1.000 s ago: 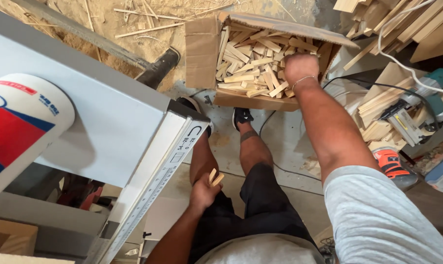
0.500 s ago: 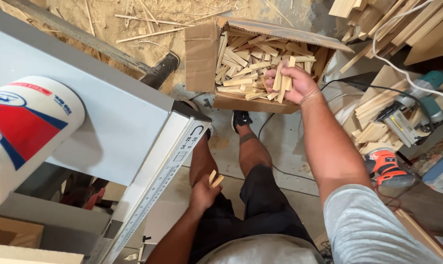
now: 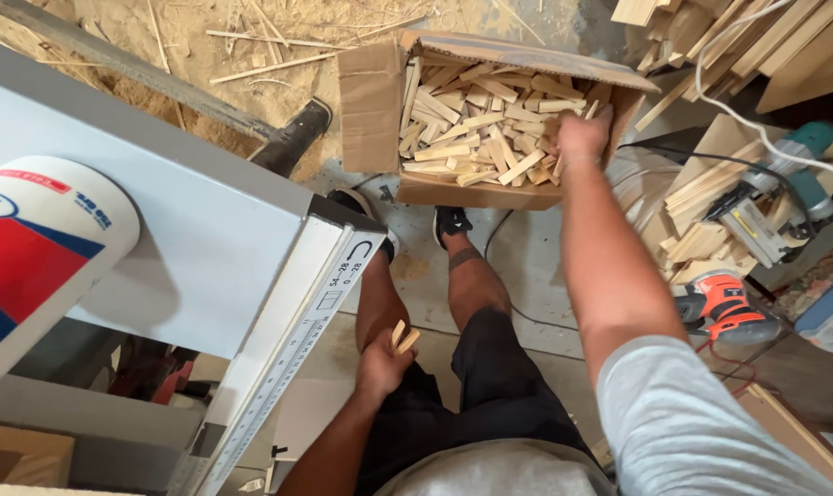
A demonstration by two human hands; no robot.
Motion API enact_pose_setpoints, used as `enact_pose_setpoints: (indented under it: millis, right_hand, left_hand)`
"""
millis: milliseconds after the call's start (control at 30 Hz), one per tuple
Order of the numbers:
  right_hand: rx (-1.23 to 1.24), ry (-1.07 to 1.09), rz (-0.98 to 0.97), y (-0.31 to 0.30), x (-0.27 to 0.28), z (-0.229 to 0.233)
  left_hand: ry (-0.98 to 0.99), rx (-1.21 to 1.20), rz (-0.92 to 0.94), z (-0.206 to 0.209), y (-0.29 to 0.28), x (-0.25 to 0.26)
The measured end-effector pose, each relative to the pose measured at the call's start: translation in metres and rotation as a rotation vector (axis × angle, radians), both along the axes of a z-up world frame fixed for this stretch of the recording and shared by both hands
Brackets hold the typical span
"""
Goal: Sorting and arranging small wooden blocks on a template and in a box.
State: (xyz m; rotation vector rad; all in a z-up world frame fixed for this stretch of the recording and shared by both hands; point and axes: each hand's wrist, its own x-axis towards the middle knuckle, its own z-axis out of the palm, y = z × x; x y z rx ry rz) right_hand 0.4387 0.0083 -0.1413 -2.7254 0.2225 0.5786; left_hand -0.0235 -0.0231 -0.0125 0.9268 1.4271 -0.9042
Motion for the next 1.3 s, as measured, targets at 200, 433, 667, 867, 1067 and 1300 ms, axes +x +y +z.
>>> enact_pose_setpoints:
  millis: [200, 433, 667, 867, 1067, 1300]
  right_hand:
    - [0.435, 0.348, -0.206, 0.073, -0.013, 0.027]
    - [0.233, 0.863, 0.273, 0.121, -0.061, 0.106]
    - [-0.637, 0.209, 1.023, 0.043, -0.002, -0.017]
    - [-0.563, 0.245, 1.343, 0.063, 0.031, -0.018]
    - [-0.863, 0.424, 1.399, 0.081, 0.023, 0.012]
    - [-0.644, 0.04, 1.402, 0.003, 0.03, -0.069]
  left_hand:
    - [0.015, -0.008, -0.021, -0.001, 0.001, 0.002]
    - [-0.06, 0.021, -0.043, 0.015, 0.011, 0.015]
    - [-0.094, 0.076, 0.014, 0.004, -0.001, -0.006]
    - [-0.038, 0.047, 0.025, 0.009, 0.004, -0.006]
    - [-0.001, -0.005, 0.029, 0.021, 0.016, 0.008]
    - [0.003, 0.012, 0.047, 0.015, 0.014, 0.005]
